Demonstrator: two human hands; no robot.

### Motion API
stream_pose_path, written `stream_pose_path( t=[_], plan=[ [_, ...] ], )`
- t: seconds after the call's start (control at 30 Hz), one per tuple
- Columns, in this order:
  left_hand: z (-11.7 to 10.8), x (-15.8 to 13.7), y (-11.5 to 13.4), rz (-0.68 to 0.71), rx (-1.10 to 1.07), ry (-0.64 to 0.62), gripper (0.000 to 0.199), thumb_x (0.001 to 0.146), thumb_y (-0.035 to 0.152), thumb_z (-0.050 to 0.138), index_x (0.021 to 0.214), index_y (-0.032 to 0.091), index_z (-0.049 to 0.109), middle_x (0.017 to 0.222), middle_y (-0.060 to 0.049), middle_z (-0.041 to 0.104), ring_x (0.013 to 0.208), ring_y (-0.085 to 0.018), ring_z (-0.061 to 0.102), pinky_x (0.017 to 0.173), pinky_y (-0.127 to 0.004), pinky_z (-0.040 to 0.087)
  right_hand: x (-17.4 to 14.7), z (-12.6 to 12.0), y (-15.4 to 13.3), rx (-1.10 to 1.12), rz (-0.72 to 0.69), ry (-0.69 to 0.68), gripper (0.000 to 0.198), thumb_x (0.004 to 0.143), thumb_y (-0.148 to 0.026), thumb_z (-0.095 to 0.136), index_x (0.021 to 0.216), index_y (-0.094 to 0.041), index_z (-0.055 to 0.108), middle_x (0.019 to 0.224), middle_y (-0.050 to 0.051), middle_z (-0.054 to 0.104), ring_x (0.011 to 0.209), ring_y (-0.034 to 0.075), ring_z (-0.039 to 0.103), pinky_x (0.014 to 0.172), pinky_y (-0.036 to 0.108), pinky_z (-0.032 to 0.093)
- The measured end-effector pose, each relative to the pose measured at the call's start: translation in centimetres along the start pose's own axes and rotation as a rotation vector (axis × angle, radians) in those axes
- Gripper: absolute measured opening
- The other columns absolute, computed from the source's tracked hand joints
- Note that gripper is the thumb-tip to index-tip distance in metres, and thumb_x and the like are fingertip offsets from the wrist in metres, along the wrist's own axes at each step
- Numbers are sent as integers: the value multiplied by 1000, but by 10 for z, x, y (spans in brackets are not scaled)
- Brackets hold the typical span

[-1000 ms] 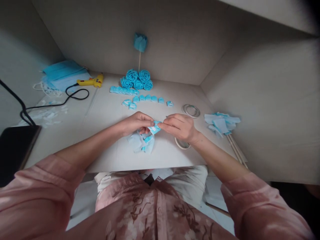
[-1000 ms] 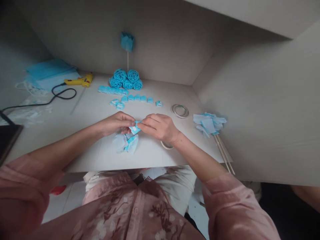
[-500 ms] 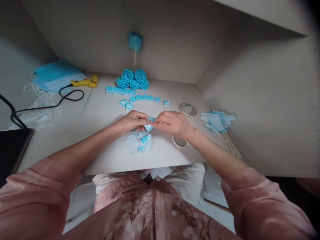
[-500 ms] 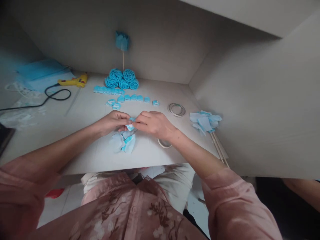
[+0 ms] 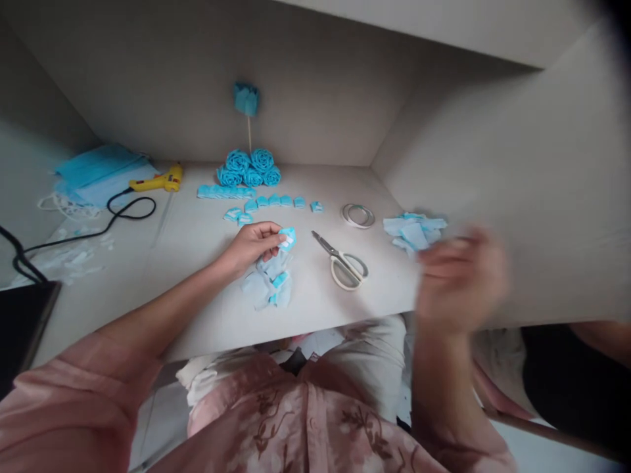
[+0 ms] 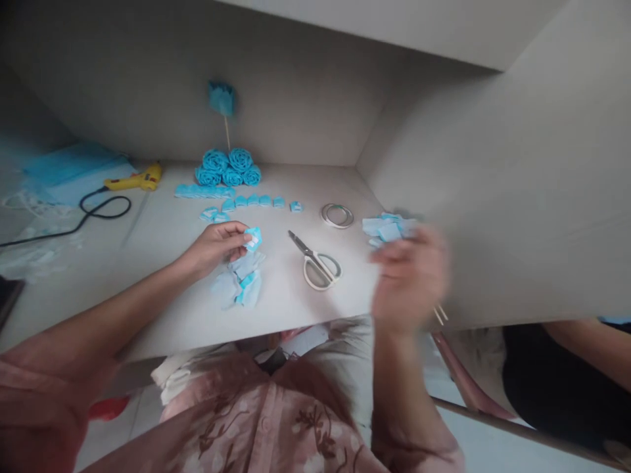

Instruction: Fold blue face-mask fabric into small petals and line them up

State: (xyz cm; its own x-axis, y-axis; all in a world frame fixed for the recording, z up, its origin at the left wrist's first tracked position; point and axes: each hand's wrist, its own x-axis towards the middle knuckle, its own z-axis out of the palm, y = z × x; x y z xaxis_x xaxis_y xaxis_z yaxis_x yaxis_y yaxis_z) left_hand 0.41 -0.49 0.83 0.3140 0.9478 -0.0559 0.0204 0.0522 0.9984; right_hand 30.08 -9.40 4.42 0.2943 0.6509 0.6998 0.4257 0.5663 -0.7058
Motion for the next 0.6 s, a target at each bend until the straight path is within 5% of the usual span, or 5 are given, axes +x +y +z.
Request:
stream_pose_path(
  t=[0.13, 0.23, 0.43, 0.6],
  plan=[
    [2, -2, 5, 72, -18, 39, 31, 67, 40, 76, 74, 15, 60, 55, 3, 56, 43, -6, 45, 43, -19, 34, -19, 97, 15, 101, 126, -487, 46, 89, -41, 59, 131, -25, 55, 111, 11, 67, 96, 20, 65, 75, 34, 57],
    [2, -1, 7, 113, -21, 48, 31, 67, 40, 76, 75, 15, 60, 58, 4, 55, 44, -6, 45, 43, -20, 34, -16, 134, 21, 190, 209, -665, 58, 84, -38, 64, 138, -20, 49, 116, 12, 64, 104, 19, 62, 82, 34, 55],
    [-1, 1, 5, 118, -7, 38, 28, 69, 38, 73, 74, 15, 58, 60, 4, 54, 45, -6, 44, 44, -21, 35, -2, 152, 28, 222, 321, -675, 49, 79, -27, 62, 127, -16, 59, 80, 1, 62, 72, 12, 58, 71, 28, 51],
    [-5, 1, 4, 74, 52, 28, 24, 69, 36, 70, 70, 15, 59, 56, 4, 52, 44, -6, 41, 43, -20, 29, 5, 152, 32, 224, 280, -713, 46, 75, -21, 61, 121, -18, 64, 75, -1, 60, 68, 11, 54, 69, 26, 47]
  ],
)
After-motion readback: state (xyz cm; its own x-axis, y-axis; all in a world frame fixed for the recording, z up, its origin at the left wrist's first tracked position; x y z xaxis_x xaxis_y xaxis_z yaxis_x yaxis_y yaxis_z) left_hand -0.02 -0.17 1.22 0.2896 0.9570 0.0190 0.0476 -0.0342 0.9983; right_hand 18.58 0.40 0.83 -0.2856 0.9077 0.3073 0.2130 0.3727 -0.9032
